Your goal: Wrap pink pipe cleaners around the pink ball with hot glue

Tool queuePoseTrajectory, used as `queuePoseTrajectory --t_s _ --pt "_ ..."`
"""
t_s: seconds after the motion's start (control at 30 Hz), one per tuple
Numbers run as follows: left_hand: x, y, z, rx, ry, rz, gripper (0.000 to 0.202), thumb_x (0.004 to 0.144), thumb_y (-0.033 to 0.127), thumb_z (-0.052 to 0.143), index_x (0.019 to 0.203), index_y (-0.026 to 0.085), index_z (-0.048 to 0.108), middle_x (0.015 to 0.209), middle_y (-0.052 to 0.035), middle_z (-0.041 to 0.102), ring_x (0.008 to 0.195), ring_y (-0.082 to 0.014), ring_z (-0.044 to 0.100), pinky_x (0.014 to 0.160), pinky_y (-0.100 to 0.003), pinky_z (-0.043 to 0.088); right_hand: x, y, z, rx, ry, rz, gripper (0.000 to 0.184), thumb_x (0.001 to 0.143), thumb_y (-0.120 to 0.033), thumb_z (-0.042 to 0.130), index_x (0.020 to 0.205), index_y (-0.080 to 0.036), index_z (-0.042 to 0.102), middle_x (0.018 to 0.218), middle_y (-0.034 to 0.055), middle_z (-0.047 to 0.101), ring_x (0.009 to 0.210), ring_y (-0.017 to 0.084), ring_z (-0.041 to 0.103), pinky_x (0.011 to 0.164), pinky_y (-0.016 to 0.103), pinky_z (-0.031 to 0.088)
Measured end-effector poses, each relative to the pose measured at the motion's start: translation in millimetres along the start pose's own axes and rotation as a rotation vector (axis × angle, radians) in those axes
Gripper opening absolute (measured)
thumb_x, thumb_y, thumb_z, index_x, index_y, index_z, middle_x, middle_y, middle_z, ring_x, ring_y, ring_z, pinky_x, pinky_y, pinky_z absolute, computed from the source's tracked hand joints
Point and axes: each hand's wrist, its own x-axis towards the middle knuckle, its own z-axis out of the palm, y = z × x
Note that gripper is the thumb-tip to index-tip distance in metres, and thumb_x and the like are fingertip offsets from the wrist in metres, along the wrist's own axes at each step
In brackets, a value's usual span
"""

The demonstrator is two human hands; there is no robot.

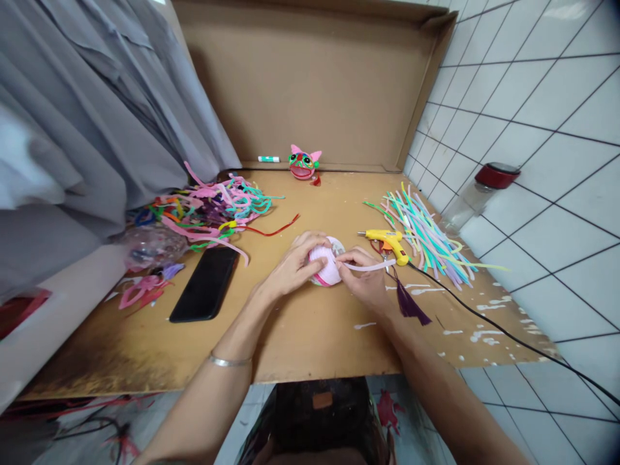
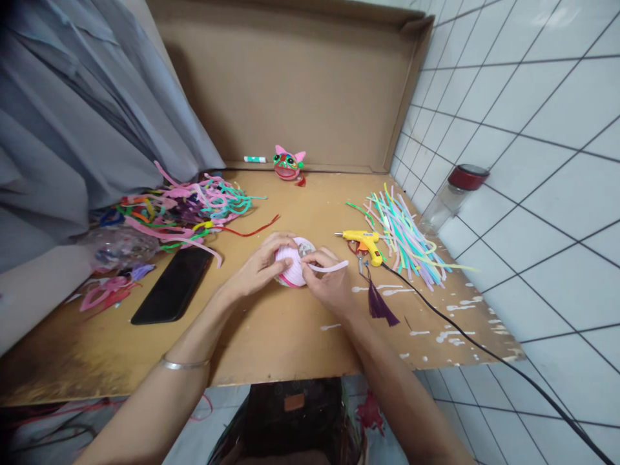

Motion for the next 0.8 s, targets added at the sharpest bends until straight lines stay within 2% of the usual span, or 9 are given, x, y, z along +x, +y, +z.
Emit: queuePoseTrajectory --t_s 0.27,0.5,0.8 --pt "-1.6 -0.3 1.0 -0.014 0.019 -0.040 0.038 0.090 0.036 0.053 0.124 0.021 0.051 0.126 -0.0102 0.058 0.119 -0.0248 0.054 0.108 -0.043 0.041 0.2 -4.1 -1.6 -0.023 -0.021 0.036 0.011 0.085 -0.021 0.058 0.078 -0.022 0.066 0.076 0.0021 0.065 0.072 0.016 0.061 0.068 0.029 0.048" --pt "-0.1 -0.1 0.2 -0.012 0.020 0.012 0.028 0.090 0.034 0.053 0.113 0.019 0.056 0.126 -0.0112 0.058 0.121 -0.0243 0.053 0.109 -0.043 0.040 0.3 -3.6 -1.4 -0.011 -0.019 0.031 0.011 0.085 -0.020 0.059 0.076 -0.021 0.066 0.075 0.0014 0.064 0.071 0.016 0.060 0.066 0.029 0.047" --pt "0.2 0.2 -0.6 -0.012 0.014 0.012 0.027 0.090 0.035 0.054 0.112 0.019 0.058 0.127 -0.0117 0.058 0.124 -0.0247 0.052 0.110 -0.043 0.039 0.5 -1.5 -0.7 -0.010 -0.010 0.022 0.010 0.083 -0.019 0.059 0.078 -0.022 0.066 0.075 0.0013 0.064 0.070 0.016 0.061 0.065 0.029 0.047"
